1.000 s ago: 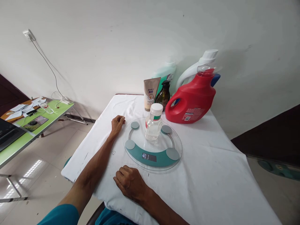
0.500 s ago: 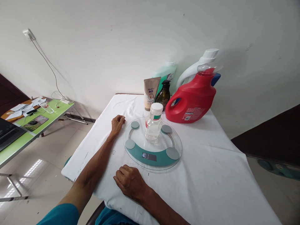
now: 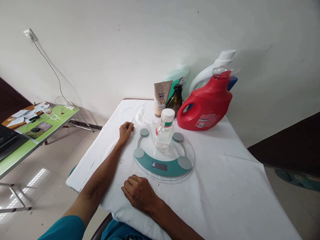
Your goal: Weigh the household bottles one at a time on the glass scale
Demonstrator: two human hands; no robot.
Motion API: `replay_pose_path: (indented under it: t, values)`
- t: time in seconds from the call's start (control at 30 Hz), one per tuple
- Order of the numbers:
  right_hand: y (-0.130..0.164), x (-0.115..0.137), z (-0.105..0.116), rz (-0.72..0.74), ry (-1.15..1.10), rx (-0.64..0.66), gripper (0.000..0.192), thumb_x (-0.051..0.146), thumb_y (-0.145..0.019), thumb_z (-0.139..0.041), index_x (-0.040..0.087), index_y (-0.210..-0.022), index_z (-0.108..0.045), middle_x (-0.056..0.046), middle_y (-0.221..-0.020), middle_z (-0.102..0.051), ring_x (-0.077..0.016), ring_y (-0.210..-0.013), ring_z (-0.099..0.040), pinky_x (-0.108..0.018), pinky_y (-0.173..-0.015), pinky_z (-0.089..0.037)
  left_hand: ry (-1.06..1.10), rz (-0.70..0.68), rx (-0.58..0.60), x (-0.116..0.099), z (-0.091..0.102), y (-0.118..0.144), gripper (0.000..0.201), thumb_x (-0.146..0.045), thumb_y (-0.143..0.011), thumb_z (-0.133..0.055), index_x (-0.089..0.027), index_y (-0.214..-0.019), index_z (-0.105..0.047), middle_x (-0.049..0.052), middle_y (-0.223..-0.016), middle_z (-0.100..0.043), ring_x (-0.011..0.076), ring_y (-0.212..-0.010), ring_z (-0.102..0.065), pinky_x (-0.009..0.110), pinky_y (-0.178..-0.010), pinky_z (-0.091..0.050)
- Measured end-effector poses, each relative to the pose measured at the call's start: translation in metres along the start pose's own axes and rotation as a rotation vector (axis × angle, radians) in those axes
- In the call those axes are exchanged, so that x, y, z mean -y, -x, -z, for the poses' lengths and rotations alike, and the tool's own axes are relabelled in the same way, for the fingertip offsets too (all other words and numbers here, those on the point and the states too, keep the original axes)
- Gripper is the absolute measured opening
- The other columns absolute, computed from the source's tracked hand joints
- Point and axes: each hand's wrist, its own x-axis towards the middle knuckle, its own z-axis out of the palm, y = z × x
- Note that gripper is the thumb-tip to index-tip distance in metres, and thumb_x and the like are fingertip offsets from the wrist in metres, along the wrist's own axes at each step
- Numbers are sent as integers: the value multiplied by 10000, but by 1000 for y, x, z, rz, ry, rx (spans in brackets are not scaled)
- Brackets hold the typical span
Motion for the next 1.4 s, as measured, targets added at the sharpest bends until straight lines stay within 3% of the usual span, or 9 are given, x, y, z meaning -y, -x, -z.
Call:
replay_pose_path:
  t: [0.83,1.03,1.13,1.23,1.33,1.4]
  values:
    - [0,-1,-1,2,-2,-11,239,162,-939,-616,191,-716,-536,-13,-698,-598,-149,-641,-534,-318,-530,-217,-7,-1,2,2,0,-1,219,-397,-833,-635,-184,-805,-680,34,-739,-715,158,-659,-658,288,-681,-523]
    - [1,-1,-1,-4,-14,43,236,165,-940,-628,193,-728,-526,-17,-718,-605,-157,-653,-552,-311,-526,-219,-18,-8,-9,0,1,2,367,-530,-895,-607,-172,-847,-675,68,-785,-725,177,-689,-675,306,-692,-525]
    - [1,0,0,-8,-10,52,225,195,-940,-650,194,-744,-540,-22,-729,-620,-169,-670,-568,-312,-528,-237,-25,-60,-23,-13,2,8,451,-616,-930,-562,-178,-936,-672,82,-863,-738,190,-737,-690,318,-715,-526]
    - [5,0,-8,-19,19,35,216,242,-893,-711,202,-745,-559,-21,-710,-628,-180,-655,-563,-317,-517,-256,-17,-169,11,-42,0,20,425,-602,-925,-606,-199,-1039,-675,90,-967,-751,216,-857,-709,348,-800,-539]
    - [6,0,-24,5,79,45,280,316,-820,-789,209,-706,-557,-14,-658,-612,-179,-616,-547,-303,-483,-255,25,-309,163,-75,-10,37,473,-538,-845,-748,-226,-1190,-659,103,-1075,-749,253,-1000,-703,390,-900,-540]
    - [3,-1,-32,28,159,68,352,349,-785,-818,211,-643,-527,-8,-594,-572,-168,-561,-520,-286,-445,-238,50,-372,330,-90,-22,48,694,-508,-729,-867,-243,-1315,-607,111,-1196,-727,282,-1119,-683,422,-980,-529]
